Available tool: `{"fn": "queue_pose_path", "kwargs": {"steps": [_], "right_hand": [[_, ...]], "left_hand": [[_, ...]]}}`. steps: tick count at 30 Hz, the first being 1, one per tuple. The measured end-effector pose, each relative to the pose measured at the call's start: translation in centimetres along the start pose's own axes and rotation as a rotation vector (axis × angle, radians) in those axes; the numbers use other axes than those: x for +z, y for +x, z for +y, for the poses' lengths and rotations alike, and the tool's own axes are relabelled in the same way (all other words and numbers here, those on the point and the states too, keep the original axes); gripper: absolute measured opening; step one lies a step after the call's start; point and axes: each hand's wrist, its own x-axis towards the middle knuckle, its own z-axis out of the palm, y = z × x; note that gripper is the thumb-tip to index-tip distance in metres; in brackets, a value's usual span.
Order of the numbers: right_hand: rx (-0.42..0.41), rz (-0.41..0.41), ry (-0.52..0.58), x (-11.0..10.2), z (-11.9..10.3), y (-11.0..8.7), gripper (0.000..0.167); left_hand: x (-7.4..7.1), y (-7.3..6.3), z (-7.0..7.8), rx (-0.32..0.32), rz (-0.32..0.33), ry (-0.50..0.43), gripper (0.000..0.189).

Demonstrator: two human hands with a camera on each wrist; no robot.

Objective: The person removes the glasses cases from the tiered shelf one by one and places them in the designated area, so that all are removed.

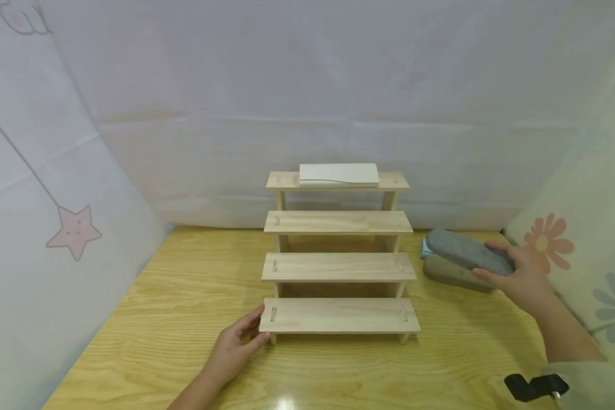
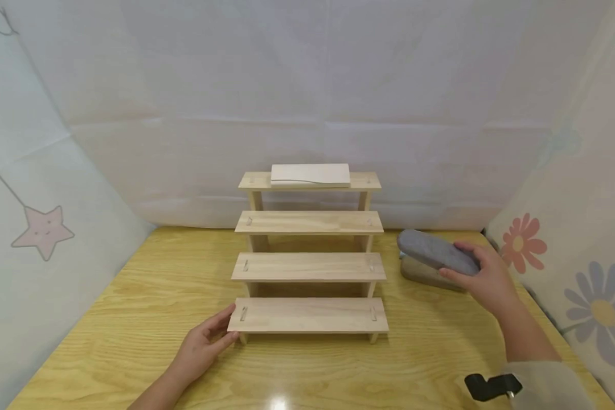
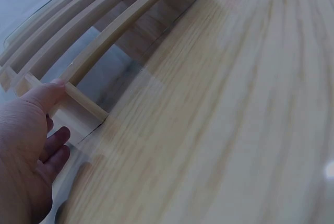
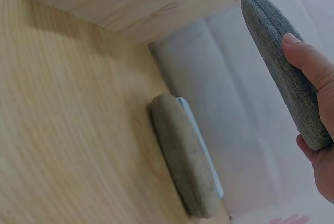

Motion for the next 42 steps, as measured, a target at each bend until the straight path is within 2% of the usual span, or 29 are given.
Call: {"fn": "queue_pose_path", "kwargs": {"steps": [4,9,13,27,34,42], "right_hand": [[0.050,-0.029,0.015,0.7,1.0,-0.5,0.079],[0.058,-0.017,0.028,1.5,2.3,-1.1,0.080],[0.069,-0.040,0.022,2.0,3.1,-1.5,0.081],[0.101,-0.071,0.021,3.6,4.9,-2.8,0.083],[0.086,-0.061,0.014,4.4,5.8,-3.3,0.079],[0.134,-0.100,-0.019,5.0,6.6,-3.8,0.081]], "left_hand": [[0.1,0.0,-0.1,0.004,0.008,0.007,0.059],[0.1,0.0,-0.1,-0.007,0.006,0.007,0.060],[0.1,0.1,-0.1,-0.033,-0.002,0.000,0.060],[0.0,0.1,-0.1,-0.042,0.000,0.008,0.060],[0.0,0.1,-0.1,-0.032,0.000,0.009,0.061],[0.1,0.1,-0.2,-0.027,-0.002,-0.007,0.061]]}}
